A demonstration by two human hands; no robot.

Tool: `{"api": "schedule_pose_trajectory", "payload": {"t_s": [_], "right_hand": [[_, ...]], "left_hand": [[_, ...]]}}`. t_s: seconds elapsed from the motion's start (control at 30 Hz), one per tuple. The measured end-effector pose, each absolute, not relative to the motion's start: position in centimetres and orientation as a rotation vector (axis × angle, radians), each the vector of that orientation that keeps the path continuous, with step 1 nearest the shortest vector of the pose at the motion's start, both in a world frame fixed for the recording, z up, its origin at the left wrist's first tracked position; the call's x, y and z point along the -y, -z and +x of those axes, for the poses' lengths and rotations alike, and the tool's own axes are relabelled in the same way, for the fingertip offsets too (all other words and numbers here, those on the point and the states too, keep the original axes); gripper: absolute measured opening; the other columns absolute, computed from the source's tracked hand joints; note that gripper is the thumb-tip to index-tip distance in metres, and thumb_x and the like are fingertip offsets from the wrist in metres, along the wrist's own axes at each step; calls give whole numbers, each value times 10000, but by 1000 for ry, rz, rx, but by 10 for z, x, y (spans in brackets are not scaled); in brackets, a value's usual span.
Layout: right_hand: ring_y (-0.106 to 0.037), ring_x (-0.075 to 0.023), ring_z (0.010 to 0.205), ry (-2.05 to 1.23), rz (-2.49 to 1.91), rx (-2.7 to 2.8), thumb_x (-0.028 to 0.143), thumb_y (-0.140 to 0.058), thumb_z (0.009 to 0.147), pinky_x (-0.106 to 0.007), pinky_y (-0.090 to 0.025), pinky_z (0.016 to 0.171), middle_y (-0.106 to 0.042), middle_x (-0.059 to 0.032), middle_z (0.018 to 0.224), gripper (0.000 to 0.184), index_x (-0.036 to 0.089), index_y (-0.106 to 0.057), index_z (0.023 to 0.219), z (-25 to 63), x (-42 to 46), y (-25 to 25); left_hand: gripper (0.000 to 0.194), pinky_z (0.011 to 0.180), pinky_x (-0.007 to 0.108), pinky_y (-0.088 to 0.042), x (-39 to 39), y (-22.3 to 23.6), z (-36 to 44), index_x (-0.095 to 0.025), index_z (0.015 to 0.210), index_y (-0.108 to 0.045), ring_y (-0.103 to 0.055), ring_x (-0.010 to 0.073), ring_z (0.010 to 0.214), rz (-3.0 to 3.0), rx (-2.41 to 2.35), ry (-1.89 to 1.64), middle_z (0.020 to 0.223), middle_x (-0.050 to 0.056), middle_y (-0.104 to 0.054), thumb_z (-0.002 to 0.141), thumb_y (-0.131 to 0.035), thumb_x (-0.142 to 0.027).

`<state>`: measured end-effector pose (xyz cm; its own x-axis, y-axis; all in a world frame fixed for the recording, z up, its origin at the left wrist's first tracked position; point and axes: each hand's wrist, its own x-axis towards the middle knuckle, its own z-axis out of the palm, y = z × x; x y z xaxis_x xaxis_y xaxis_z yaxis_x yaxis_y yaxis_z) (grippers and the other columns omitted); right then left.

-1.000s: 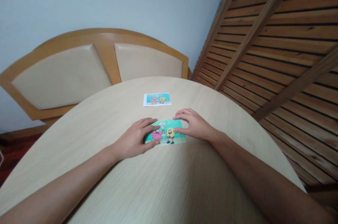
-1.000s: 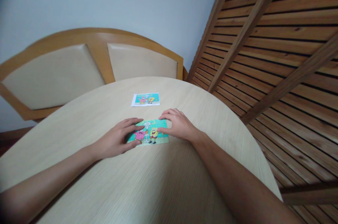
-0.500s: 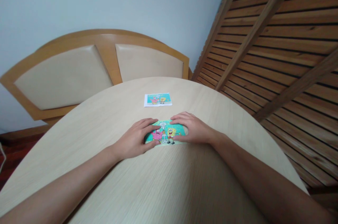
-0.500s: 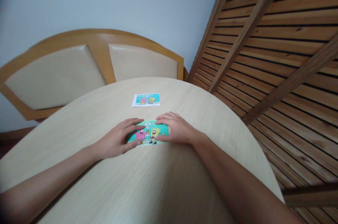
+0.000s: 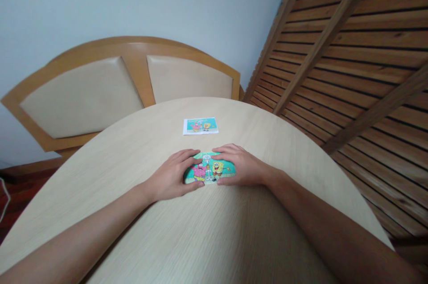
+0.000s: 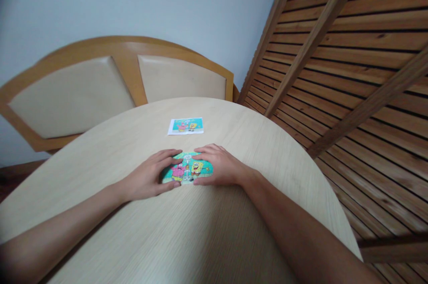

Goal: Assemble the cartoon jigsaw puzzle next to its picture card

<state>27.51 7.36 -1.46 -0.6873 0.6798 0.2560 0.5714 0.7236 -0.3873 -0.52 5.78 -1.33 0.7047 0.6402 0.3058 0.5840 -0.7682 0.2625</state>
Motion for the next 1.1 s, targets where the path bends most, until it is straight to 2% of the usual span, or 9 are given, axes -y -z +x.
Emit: {"api": "schedule_pose_trajectory", "payload": {"t_s": [0.3, 0.7, 1.1], "right_hand": [[-543, -323, 1284, -398, -954, 2539, 599, -819, 731, -514, -423, 1099, -624, -113, 1416, 696, 256, -681, 1320, 276, -74, 13], [-538, -330, 1271, -366, -938, 2555, 604, -811, 747, -513, -438, 1092, -624, -149, 1416, 706, 179, -698, 1299, 273, -73, 13], [-542, -321, 1274, -350, -912, 2583, 629, -788, 762, -498, -433, 1096, -614, -132, 1432, 724, 208, -673, 1340, 281, -79, 16]], "left_hand": [[533, 1083, 545, -463, -58, 14, -6, -189, 1274, -590, -536, 346, 1325, 2772, -985, -585, 1439, 177, -557, 893, -680, -550], [527, 1100, 544, -457, -60, 16, -6, -181, 1272, -591, -523, 335, 1335, 2740, -958, -607, 1438, 178, -557, 905, -680, -550], [520, 1106, 530, -457, -59, 16, -6, -176, 1282, -605, -519, 335, 1341, 2748, -958, -624, 1440, 184, -552, 905, -681, -527]]}}
